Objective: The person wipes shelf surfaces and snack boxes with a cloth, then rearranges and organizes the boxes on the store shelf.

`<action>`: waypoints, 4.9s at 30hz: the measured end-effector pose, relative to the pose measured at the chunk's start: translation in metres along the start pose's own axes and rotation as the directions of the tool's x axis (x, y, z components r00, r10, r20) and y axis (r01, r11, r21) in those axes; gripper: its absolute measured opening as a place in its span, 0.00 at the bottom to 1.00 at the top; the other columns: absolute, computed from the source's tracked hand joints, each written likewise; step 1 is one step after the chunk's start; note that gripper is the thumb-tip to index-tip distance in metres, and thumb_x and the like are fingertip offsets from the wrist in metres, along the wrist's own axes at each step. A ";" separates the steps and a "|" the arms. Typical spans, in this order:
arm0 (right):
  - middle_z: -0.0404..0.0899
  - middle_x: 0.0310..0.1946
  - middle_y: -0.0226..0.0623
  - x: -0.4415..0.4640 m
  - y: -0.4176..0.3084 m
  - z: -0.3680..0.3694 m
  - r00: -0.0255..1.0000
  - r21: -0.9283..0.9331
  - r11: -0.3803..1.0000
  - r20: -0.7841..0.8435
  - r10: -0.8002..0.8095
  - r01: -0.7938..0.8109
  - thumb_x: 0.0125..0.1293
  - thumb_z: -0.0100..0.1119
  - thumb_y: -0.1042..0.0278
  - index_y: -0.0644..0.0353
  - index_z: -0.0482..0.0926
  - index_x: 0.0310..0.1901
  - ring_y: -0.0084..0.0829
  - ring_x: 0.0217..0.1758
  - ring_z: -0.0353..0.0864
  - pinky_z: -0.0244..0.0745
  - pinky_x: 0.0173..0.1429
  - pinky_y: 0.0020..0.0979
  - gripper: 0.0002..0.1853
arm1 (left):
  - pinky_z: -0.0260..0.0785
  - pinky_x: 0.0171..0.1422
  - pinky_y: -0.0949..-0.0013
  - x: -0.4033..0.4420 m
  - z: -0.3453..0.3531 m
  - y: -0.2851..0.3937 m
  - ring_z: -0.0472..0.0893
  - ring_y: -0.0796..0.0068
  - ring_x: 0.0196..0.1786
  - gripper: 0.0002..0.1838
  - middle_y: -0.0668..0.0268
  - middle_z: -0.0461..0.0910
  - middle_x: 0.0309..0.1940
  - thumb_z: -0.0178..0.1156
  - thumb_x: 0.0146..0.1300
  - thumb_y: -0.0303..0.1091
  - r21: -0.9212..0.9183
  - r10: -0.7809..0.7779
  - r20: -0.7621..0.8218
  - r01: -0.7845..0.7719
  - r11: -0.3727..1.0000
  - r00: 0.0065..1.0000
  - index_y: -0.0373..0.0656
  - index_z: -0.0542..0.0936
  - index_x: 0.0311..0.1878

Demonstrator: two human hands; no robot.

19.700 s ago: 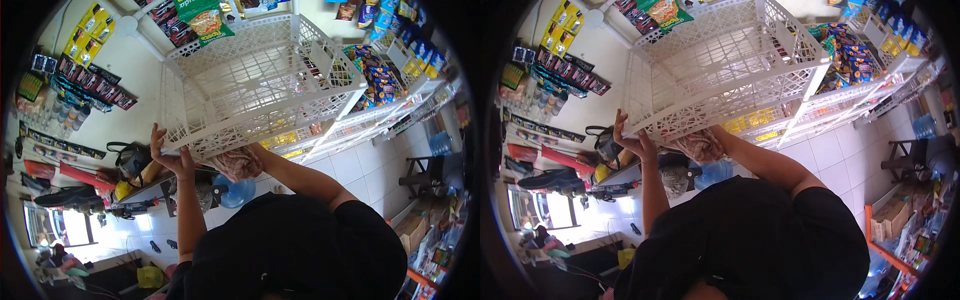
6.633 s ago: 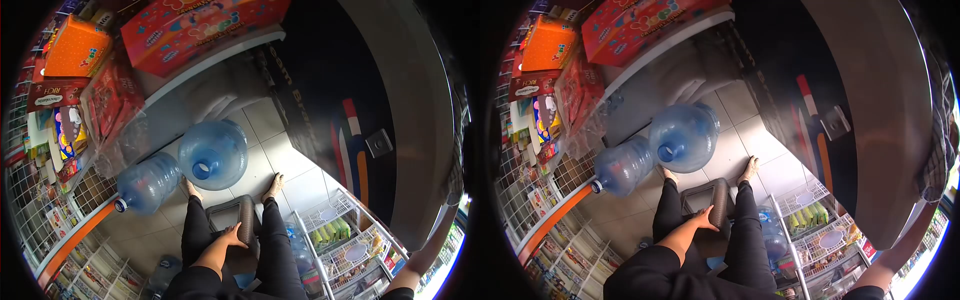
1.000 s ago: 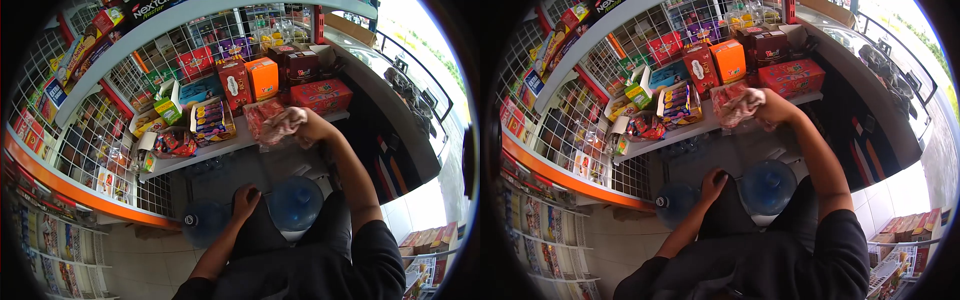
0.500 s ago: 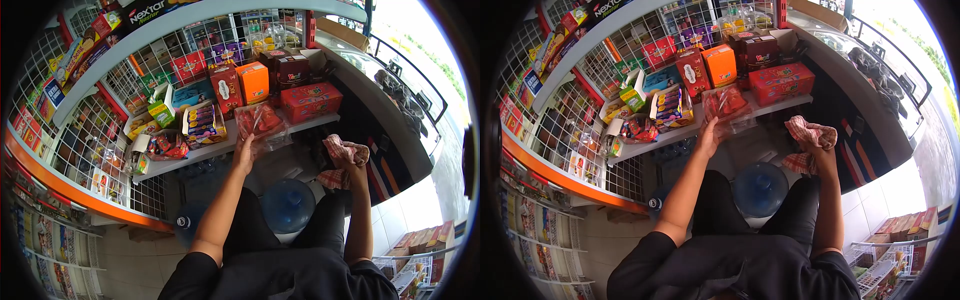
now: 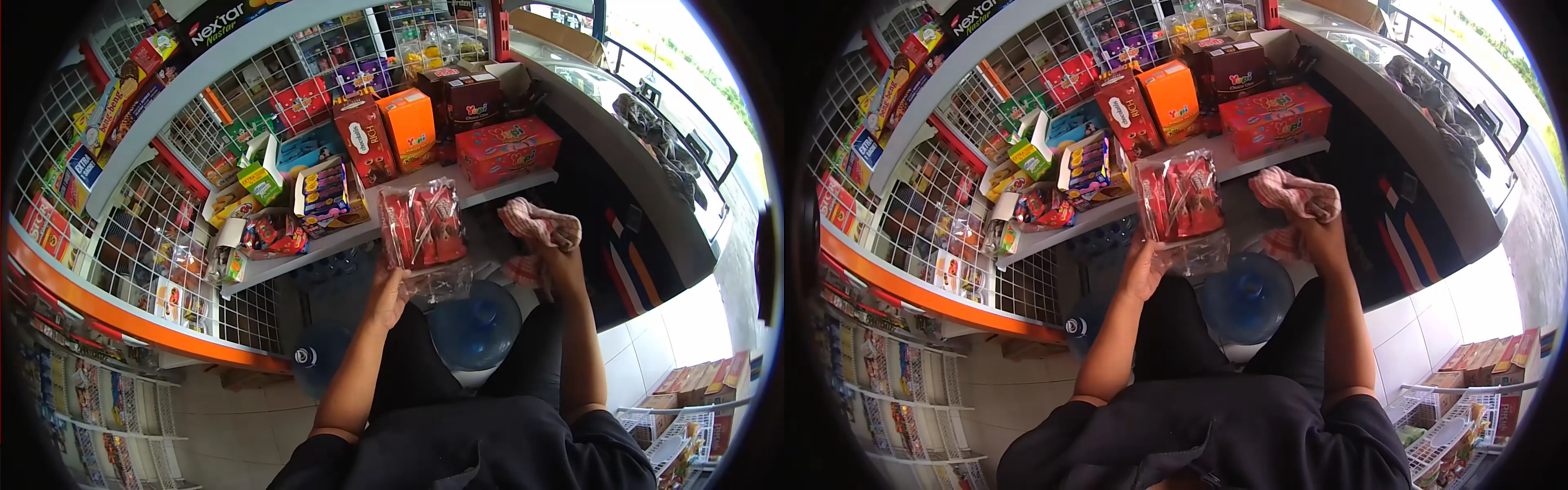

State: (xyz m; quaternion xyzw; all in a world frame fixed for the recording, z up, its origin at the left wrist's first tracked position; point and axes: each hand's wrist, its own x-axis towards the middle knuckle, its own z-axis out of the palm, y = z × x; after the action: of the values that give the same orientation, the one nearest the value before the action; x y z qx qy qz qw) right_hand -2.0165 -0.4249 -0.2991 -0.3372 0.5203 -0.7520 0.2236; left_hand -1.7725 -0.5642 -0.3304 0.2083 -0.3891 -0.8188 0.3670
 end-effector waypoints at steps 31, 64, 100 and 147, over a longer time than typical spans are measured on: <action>0.72 0.46 0.52 0.135 0.157 0.212 0.832 -0.845 -0.028 0.532 -0.155 0.535 0.62 0.38 0.43 0.63 0.73 0.46 0.50 0.51 0.69 0.62 0.53 0.47 0.29 | 0.70 0.51 0.50 -0.132 -0.121 0.000 0.75 0.55 0.51 0.30 0.55 0.69 0.55 0.45 0.52 0.35 -0.082 0.079 -0.290 -0.107 0.991 0.954 0.41 0.60 0.62; 0.74 0.34 0.41 0.042 -0.003 0.094 0.870 -0.521 0.698 0.339 -0.358 0.491 0.47 0.48 0.78 0.62 0.77 0.37 0.40 0.41 0.75 0.68 0.49 0.33 0.14 | 0.69 0.59 0.60 -0.078 -0.149 0.185 0.78 0.59 0.47 0.27 0.51 0.77 0.41 0.53 0.60 0.41 0.185 0.646 -0.457 -0.646 0.741 0.611 0.32 0.62 0.56; 0.69 0.54 0.44 -0.043 0.215 -0.069 0.870 0.772 0.523 0.078 0.488 -0.362 0.60 0.44 0.57 0.60 0.64 0.58 0.45 0.56 0.69 0.62 0.62 0.45 0.26 | 0.52 0.66 0.60 0.033 0.035 0.170 0.56 0.59 0.65 0.28 0.53 0.58 0.61 0.61 0.55 0.36 0.818 0.714 0.574 -0.314 -0.481 0.401 0.41 0.65 0.58; 0.71 0.46 0.42 -0.034 -0.053 0.116 0.616 -0.413 0.479 0.668 -0.418 0.774 0.36 0.66 0.69 0.56 0.74 0.48 0.49 0.55 0.65 0.58 0.61 0.43 0.30 | 0.65 0.57 0.65 -0.018 0.069 0.064 0.75 0.63 0.50 0.53 0.57 0.70 0.51 0.73 0.40 0.34 0.769 0.434 0.595 -0.636 -0.064 0.677 0.41 0.47 0.66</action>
State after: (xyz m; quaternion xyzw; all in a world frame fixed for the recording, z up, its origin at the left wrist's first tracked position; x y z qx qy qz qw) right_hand -1.9069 -0.4552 -0.2320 -0.7326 0.5217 -0.4298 -0.0804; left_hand -1.7757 -0.5442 -0.2366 0.1464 -0.8792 -0.1899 0.4118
